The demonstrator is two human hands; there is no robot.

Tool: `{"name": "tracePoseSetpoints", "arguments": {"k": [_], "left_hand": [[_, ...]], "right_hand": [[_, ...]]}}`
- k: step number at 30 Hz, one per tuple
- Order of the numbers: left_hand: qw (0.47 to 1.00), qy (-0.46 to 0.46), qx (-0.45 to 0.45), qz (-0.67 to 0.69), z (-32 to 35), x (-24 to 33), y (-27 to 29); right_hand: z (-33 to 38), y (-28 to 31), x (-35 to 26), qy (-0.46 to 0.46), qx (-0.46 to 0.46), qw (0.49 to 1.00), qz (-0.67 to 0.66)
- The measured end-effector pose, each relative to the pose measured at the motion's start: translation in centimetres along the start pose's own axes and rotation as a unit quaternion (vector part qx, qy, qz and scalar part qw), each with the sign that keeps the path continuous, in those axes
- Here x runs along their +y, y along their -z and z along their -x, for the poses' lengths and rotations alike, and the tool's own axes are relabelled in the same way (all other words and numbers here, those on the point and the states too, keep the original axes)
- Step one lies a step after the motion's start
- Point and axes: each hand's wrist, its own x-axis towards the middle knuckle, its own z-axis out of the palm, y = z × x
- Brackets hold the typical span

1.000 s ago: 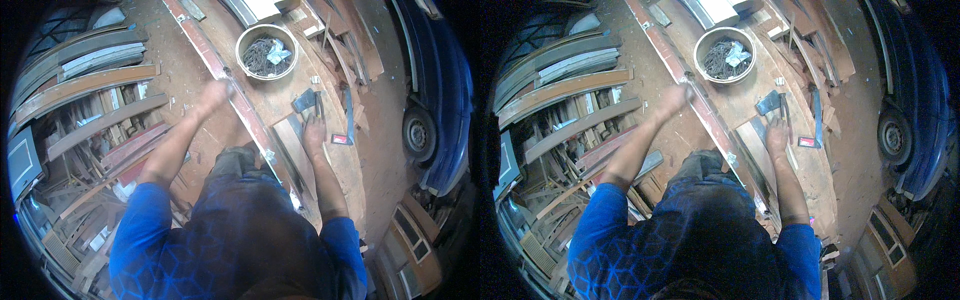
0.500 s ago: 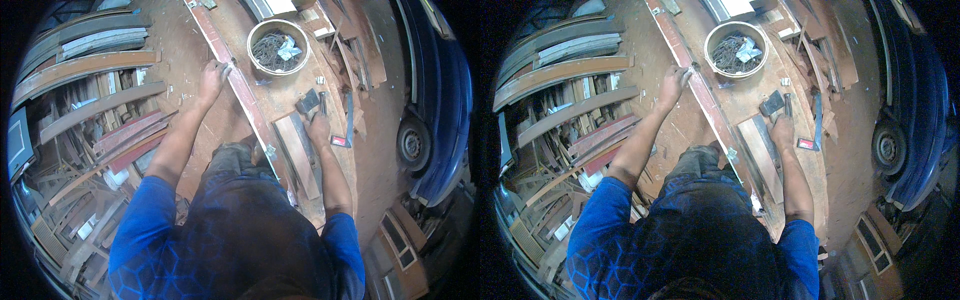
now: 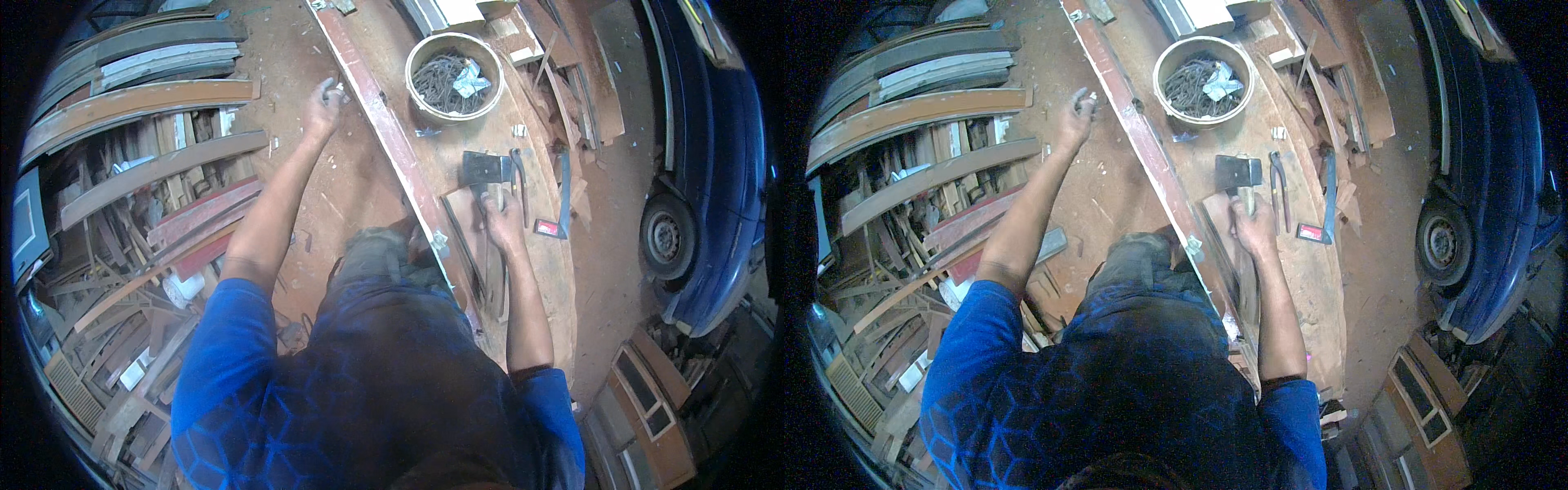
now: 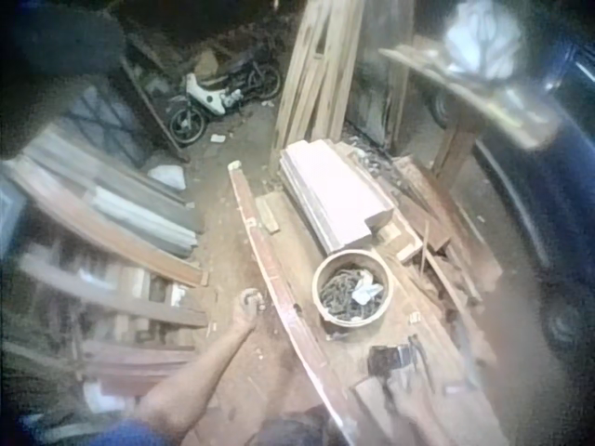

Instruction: The person measures a small wooden block with a tape measure, then places it on a workbench. They proceed to hammer nails into a long wooden plank using a hammer and a nail punch, repeatedly striking the nails to secure them.

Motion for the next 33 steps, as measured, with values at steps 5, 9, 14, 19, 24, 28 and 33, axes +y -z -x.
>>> {"name": "tracePoseSetpoints", "arguments": {"k": [5,9,14,19,24,28,33], "left_hand": [[0.995,-0.062,-0.033,-0.072,1.9,3.2,-0.8],[0.990,-0.097,-0.087,-0.061,0.3,4.4,-1.5],[0.939,-0.266,-0.159,-0.150,0.2,5.2,-2.2],[0.933,-0.258,-0.214,-0.132,0.5,4.8,-0.6],[0.927,-0.259,-0.228,-0.145,0.0,5.3,-0.2],[0.927,-0.270,-0.223,-0.138,-0.4,4.9,-0.1],[0.929,-0.268,-0.206,-0.153,-0.5,4.6,-0.5]], "right_hand": [[1.8,-2.9,-0.6,0.066,-0.020,0.994,-0.085],[0.4,-8.8,-5.3,0.051,-0.032,0.981,-0.185],[-2.7,-19.0,-6.9,-0.009,0.018,0.957,-0.289],[-1.6,-24.7,-7.3,-0.054,0.106,0.911,-0.395],[-4.7,-27.2,-9.6,-0.061,0.125,0.925,-0.353],[-3.2,-26.1,-9.4,-0.059,0.149,0.902,-0.402],[-5.9,-28.9,-10.0,-0.032,0.146,0.908,-0.392]]}}
